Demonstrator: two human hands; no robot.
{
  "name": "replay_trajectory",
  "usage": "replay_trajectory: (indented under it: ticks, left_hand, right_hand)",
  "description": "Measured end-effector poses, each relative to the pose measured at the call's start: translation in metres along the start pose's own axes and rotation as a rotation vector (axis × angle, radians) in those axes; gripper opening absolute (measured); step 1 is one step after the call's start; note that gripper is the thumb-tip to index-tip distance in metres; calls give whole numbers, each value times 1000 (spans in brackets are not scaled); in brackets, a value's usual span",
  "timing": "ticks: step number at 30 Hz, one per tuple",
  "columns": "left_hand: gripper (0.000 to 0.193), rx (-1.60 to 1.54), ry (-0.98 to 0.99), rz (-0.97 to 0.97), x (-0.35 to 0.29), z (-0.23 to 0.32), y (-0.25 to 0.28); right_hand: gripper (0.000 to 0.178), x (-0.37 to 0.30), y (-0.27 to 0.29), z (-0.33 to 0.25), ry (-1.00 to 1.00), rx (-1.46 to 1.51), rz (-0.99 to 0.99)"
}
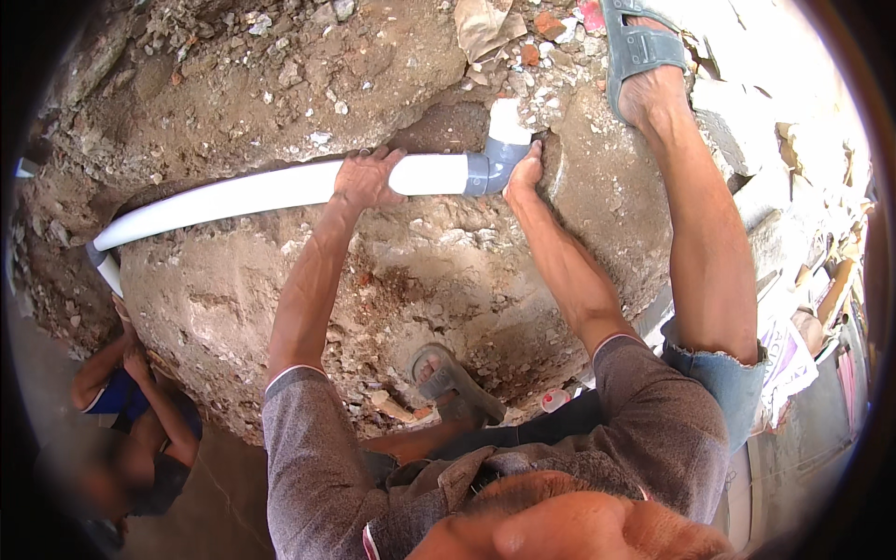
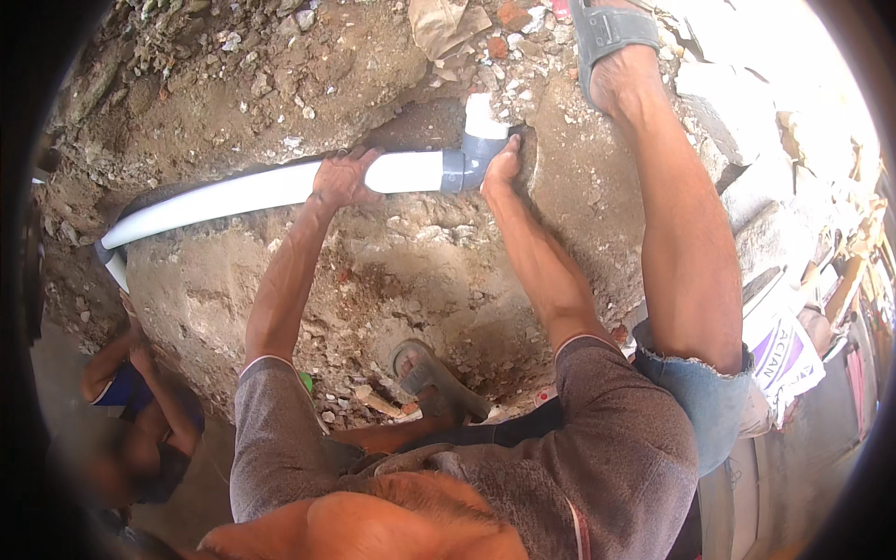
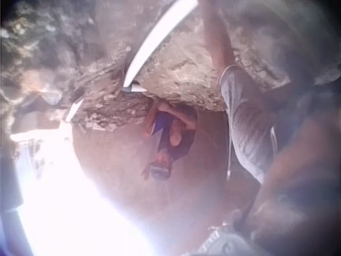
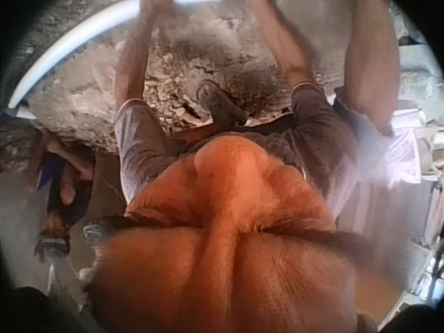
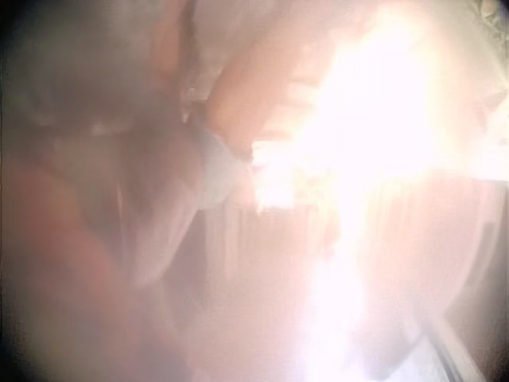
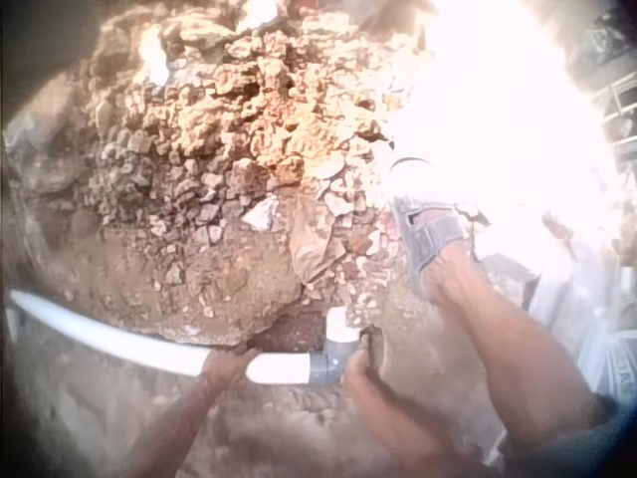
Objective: The person joins PVC pipe sections by applying adhesive to an elbow joint and a pipe end, then fits them together and places the assembly into a dirt trench.
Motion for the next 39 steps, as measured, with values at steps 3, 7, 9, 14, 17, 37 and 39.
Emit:
replay_trajectory:
  ticks: [3, 7, 9, 14, 17, 37, 39]
  left_hand:
    - [88, 36, 10, 86, -2, 2, 5]
    - [88, 33, 4, 84, -3, 2, 0]
    - [88, 24, -3, 100, 0, 2, -1]
    - [82, 22, 24, 199, -6, 9, 11]
    - [72, -11, -50, 576, -29, 46, 15]
    - [64, -2564, 462, 348, 13, 119, -75]
    - [64, -2575, 432, 321, 13, 116, -65]
  right_hand:
    - [56, 6, -3, 1, 13, -27, -19]
    - [56, -9, -6, 10, -102, 104, -88]
    - [56, -13, -2, 5, -96, -17, -18]
    - [58, -2, -8, -5, -15, 43, -99]
    - [60, -13, -13, -2, -74, 3, -73]
    - [55, 3, -13, -3, -76, -34, -26]
    - [58, 10, -19, -4, -86, -26, -100]
Point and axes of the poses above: each hand's wrist, its own x-axis towards the middle knuckle, its own y-axis out of the back of the hand, z = x × y, the point moved 9 cm from there along x, towards the middle knuckle, and after that the axes turned 4 degrees about y, right-handed, at the moved point
